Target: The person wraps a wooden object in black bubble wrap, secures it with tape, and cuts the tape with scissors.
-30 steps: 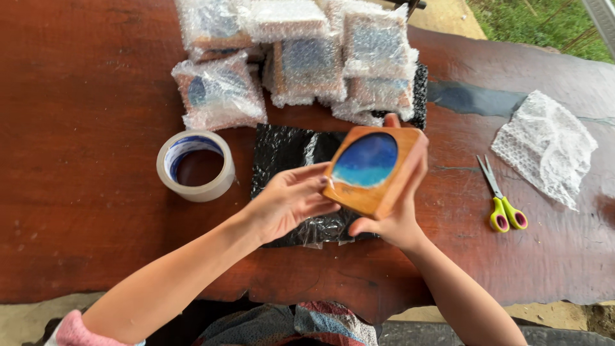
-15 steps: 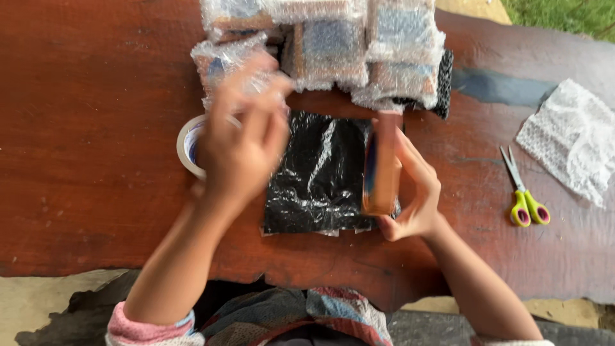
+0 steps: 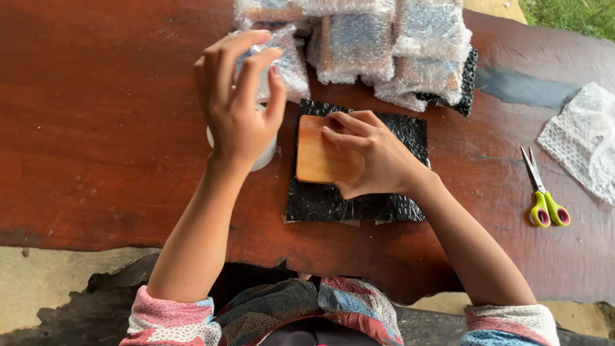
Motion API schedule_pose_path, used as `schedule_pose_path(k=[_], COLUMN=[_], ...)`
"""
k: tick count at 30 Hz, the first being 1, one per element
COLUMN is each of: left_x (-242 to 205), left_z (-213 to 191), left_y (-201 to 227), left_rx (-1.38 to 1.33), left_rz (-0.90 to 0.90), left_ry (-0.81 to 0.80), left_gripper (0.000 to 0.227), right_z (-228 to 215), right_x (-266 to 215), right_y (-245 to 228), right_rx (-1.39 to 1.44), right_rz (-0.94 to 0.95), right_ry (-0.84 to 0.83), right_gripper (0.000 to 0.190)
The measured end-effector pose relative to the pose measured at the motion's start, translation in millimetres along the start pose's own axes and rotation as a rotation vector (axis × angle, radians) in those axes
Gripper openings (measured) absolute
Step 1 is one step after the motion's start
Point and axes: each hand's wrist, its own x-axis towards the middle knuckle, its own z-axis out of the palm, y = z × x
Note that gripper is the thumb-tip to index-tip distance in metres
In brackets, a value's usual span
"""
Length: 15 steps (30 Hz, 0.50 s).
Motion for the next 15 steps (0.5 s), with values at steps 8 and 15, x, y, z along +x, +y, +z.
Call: schedule_pose_path(k=[8, 15], left_x=[0, -3], left_z=[1, 5], left_y=[2, 2], left_rx=[-0.003, -0.026], left_rz=[-0.042, -0.056], left_ry=[-0.026, -0.019], left_gripper=[0.014, 0.015], right_z=[11, 6], right_x=[1, -3], right_y=[6, -5], right_rx=[-0.011, 0.087], right_rz=[0.054, 0.119], right_ry=[-0.034, -0.049], right_gripper=[0.086, 0.085])
